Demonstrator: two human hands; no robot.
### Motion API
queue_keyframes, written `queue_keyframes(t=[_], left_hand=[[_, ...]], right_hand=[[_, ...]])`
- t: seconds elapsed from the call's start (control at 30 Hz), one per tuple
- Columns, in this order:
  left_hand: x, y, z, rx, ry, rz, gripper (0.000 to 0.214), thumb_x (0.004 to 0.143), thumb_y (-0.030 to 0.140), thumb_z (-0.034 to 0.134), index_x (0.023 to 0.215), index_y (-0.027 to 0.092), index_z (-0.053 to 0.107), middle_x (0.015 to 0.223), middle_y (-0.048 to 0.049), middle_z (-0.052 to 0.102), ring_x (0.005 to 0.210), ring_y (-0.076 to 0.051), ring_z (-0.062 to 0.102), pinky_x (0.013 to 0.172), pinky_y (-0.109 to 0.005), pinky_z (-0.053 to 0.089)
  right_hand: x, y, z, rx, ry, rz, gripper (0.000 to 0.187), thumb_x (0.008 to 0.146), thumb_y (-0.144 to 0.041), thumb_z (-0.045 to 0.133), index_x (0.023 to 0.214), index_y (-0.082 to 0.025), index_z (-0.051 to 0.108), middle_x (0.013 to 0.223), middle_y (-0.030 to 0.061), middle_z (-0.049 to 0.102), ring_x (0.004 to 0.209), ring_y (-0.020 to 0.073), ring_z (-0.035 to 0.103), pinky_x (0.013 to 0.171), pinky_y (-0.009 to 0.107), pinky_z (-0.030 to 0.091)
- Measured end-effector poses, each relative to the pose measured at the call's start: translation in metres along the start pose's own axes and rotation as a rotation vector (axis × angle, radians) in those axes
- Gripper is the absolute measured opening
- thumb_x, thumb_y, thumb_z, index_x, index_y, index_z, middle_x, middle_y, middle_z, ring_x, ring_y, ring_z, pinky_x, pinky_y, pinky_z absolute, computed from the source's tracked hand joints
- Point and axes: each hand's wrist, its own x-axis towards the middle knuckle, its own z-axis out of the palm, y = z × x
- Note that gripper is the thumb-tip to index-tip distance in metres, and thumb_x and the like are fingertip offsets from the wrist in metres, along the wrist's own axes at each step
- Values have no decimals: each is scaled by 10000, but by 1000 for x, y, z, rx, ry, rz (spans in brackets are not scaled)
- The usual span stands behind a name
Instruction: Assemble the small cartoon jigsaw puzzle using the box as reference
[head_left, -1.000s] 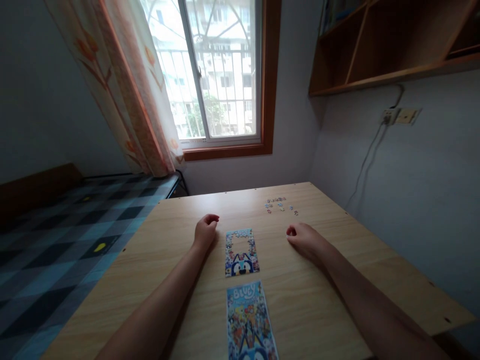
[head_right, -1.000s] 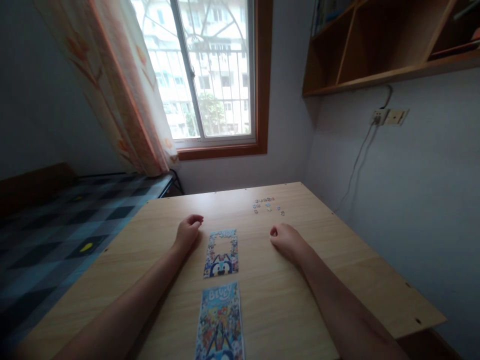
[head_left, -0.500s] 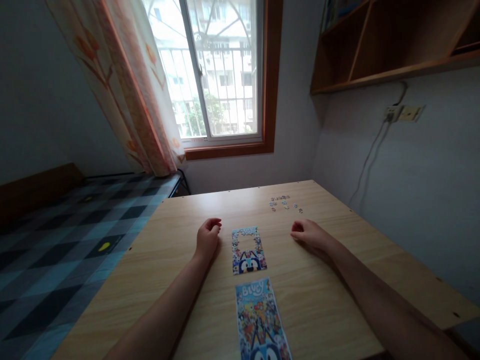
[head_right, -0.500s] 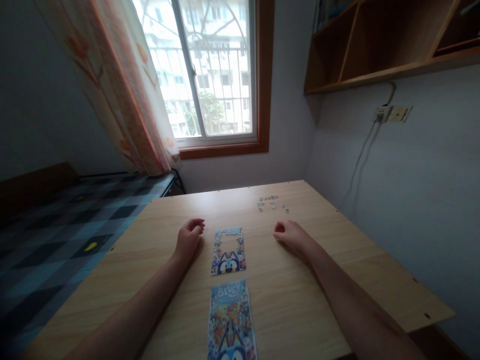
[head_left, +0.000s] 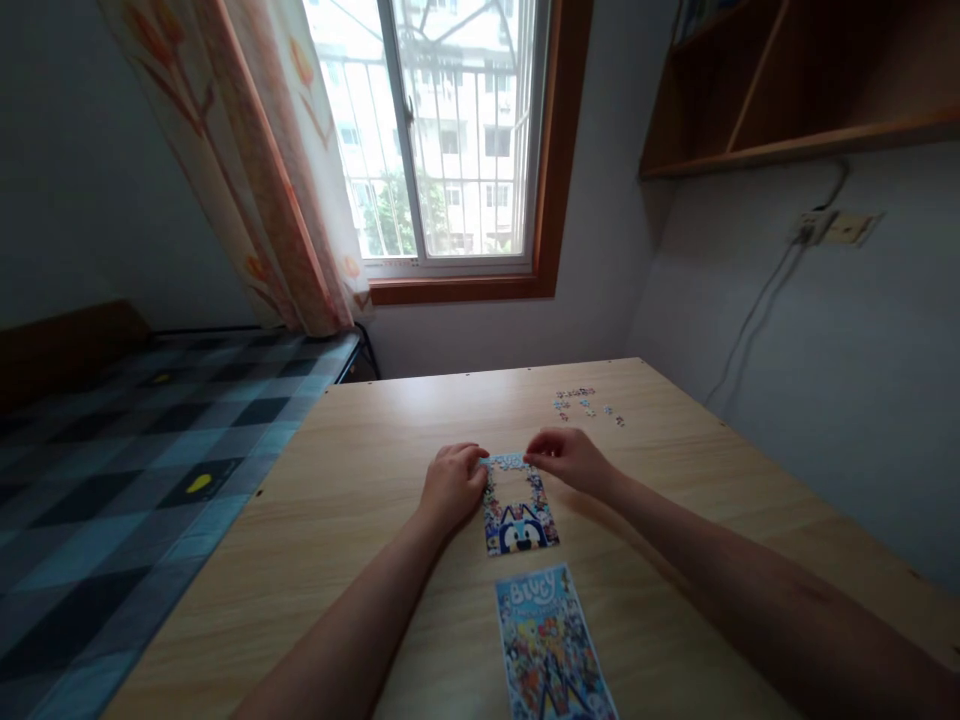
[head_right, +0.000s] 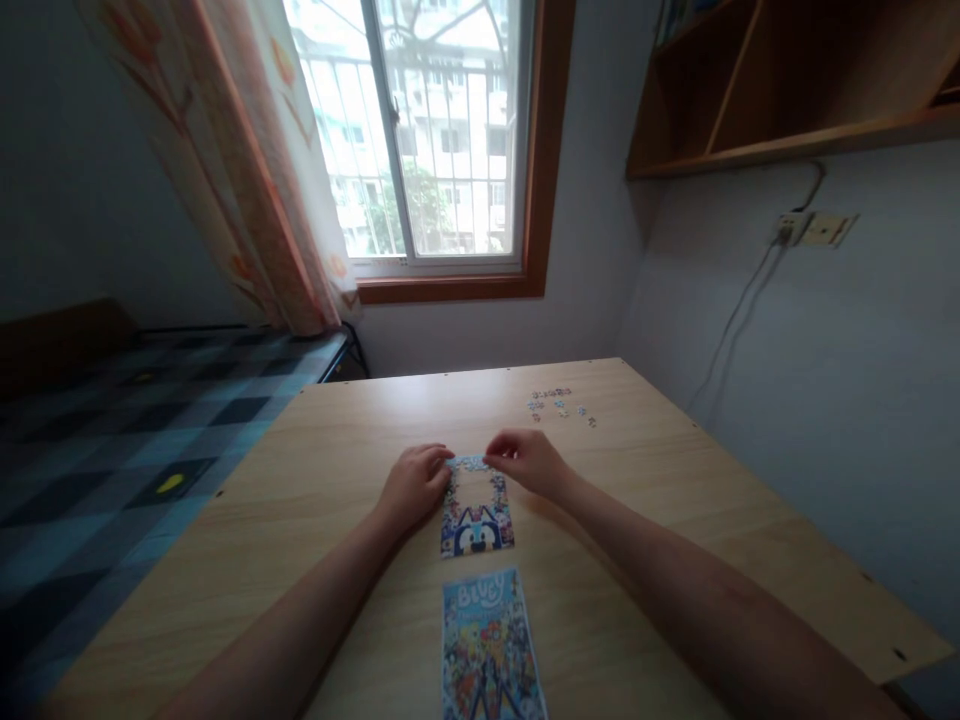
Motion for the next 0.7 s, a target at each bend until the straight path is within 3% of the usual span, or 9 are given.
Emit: queue_keyframes(t=[0.1, 0.23, 0.47, 0.7], left_hand=[[-1, -1, -1, -3, -5, -5, 235, 840, 191, 612, 1019, 206, 763, 1144, -69, 745, 1108, -278, 623, 1027, -435, 467], [-3, -1, -2, -31, 4, -20, 229, 839, 166, 613, 1006, 207, 764, 1127, -66, 747, 1101, -267, 629, 1025, -426, 475], [-4, 0, -2, -35, -3, -21, 222, 826, 156, 628, 987, 208, 772, 1115, -69, 744, 1107, -268, 624, 1025, -444, 477], [-5, -1, -3, -23, -1, -1, 224, 829, 155, 628, 983, 219, 778, 1105, -59, 742, 1077, -262, 624, 1007, -451, 487]], right_hand=[[21, -12, 25, -138, -22, -138, 65, 817, -296, 774, 794, -236, 766, 751, 0, 750, 713, 164, 667, 699, 280, 469], [30, -7, 46, -144, 9, -176, 60, 859, -261, 739, 819, -242, 780, 802, 6, 775, 762, 173, 705, 756, 292, 486], [17, 9, 35, -244, -58, -245, 99, 815, -231, 767, 902, -274, 787, 935, 22, 797, 1069, 235, 709, 950, 363, 426], [22, 16, 36, -333, -91, -301, 79, 818, -248, 784, 889, -280, 781, 934, 23, 800, 1080, 227, 712, 952, 374, 384]])
